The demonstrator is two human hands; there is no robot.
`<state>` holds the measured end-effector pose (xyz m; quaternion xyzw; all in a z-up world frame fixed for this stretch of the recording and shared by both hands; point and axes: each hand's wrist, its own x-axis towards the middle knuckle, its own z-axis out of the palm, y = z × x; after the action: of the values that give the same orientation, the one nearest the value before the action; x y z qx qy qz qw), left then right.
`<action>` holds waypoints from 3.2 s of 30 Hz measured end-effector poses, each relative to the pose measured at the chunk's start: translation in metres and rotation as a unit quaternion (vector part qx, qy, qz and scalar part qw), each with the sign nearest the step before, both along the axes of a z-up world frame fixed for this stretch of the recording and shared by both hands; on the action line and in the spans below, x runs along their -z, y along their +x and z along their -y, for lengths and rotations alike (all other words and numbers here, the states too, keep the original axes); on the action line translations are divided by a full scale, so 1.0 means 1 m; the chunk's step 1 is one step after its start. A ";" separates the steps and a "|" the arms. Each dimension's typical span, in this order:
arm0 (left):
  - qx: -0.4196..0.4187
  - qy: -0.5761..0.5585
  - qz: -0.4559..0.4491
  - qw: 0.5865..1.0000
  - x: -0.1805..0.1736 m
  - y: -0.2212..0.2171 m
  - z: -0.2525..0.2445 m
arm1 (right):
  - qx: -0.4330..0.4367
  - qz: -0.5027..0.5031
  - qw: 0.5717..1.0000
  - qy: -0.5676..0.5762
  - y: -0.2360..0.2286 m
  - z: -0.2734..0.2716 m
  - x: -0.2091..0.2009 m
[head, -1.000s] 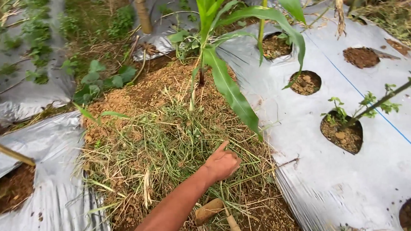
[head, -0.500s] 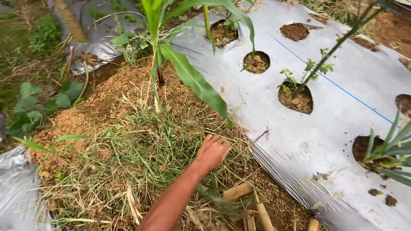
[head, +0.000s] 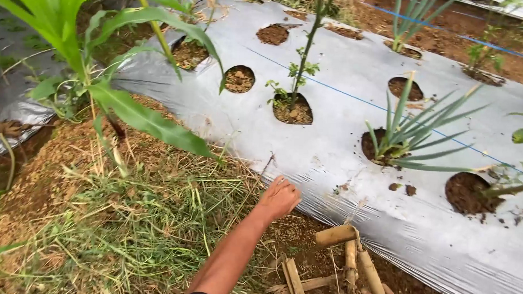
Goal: Digging soil from the side of a garden bed and placing it into planting holes in plastic mulch to protect plant roots.
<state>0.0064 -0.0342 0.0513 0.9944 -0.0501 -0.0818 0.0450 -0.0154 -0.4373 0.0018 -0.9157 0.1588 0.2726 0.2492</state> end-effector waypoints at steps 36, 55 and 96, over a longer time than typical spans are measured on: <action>0.137 -0.065 -0.331 0.931 0.050 -0.113 0.086 | -0.653 0.095 0.744 -0.104 0.177 -0.142 -0.089; 0.054 -0.136 -0.257 0.955 0.050 -0.135 0.013 | -0.417 0.077 0.905 0.035 0.084 -0.099 0.063; 0.100 0.335 -0.378 0.857 0.022 -0.151 -0.090 | -0.232 0.062 0.957 0.160 0.013 -0.149 0.086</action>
<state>-0.1441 0.0559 0.0288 0.8316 -0.0976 -0.4672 -0.2840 -0.0019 -0.2888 -0.0842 -0.8907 -0.1196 0.2871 0.3314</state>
